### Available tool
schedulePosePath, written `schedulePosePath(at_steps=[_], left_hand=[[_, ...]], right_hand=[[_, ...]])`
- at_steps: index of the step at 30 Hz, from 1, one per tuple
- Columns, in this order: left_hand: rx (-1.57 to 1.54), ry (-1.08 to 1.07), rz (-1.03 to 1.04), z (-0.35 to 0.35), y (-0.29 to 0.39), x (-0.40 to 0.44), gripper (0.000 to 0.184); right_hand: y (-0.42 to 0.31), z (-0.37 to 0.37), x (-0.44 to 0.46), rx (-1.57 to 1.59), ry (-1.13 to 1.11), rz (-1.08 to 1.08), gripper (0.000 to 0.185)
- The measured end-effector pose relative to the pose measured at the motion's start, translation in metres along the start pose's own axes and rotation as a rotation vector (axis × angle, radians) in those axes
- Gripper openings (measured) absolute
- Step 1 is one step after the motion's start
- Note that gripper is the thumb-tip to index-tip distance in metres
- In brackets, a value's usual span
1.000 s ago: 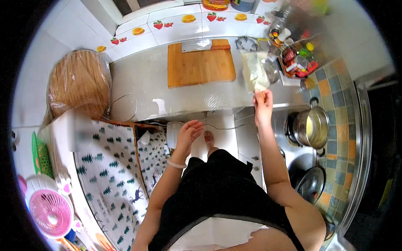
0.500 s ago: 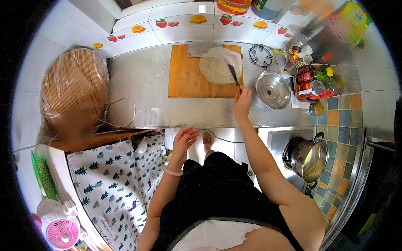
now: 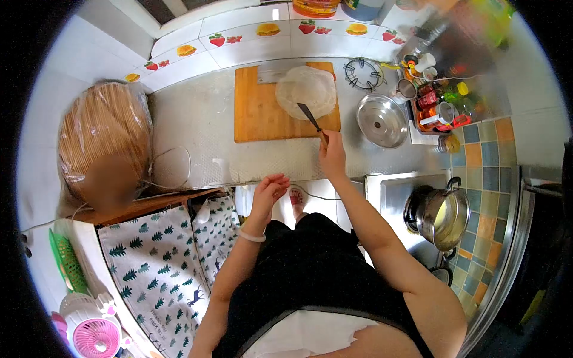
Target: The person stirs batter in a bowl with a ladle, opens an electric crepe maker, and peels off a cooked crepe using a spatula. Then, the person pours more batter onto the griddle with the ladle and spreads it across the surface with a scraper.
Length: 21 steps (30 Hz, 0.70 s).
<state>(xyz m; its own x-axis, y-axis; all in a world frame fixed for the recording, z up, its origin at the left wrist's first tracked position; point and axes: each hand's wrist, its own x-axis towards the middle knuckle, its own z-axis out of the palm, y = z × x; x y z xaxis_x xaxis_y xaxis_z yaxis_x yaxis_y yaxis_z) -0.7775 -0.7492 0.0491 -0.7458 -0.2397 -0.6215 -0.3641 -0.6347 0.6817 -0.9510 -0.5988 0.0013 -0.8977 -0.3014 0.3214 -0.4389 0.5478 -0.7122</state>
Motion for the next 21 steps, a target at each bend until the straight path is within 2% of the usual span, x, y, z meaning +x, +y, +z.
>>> schedulePosePath(at_steps=[2, 5, 8, 11, 13, 17, 20, 21], left_hand=[[0.027, -0.027, 0.016, 0.001, 0.002, 0.000, 0.030], [0.118, -0.092, 0.025, 0.006, 0.002, -0.004, 0.033], [0.221, -0.230, 0.018, 0.007, -0.011, -0.003, 0.037], [0.293, -0.362, -0.005, 0.017, -0.025, -0.020, 0.041], [0.361, -0.419, -0.008, 0.026, -0.039, -0.036, 0.046], [0.370, -0.635, 0.035, 0.033, -0.070, -0.083, 0.044], [0.351, -0.922, 0.088, 0.026, -0.098, -0.118, 0.039], [0.481, -0.855, 0.161, 0.033, -0.097, -0.145, 0.035]], right_hand=[[-0.006, -0.007, -0.008, 0.142, 0.077, 0.029, 0.024], [-0.001, -0.013, -0.036, 0.406, 0.033, 0.196, 0.019], [-0.014, -0.028, -0.072, 0.879, -0.038, 0.576, 0.021], [-0.047, -0.051, -0.114, 1.062, 0.022, 0.756, 0.024], [-0.071, -0.067, -0.144, 1.100, 0.109, 0.750, 0.023], [-0.102, -0.084, -0.212, 1.117, 0.265, 0.644, 0.022], [-0.141, -0.107, -0.264, 1.092, 0.374, 0.595, 0.020], [-0.152, -0.110, -0.284, 1.103, 0.433, 0.585, 0.020]])
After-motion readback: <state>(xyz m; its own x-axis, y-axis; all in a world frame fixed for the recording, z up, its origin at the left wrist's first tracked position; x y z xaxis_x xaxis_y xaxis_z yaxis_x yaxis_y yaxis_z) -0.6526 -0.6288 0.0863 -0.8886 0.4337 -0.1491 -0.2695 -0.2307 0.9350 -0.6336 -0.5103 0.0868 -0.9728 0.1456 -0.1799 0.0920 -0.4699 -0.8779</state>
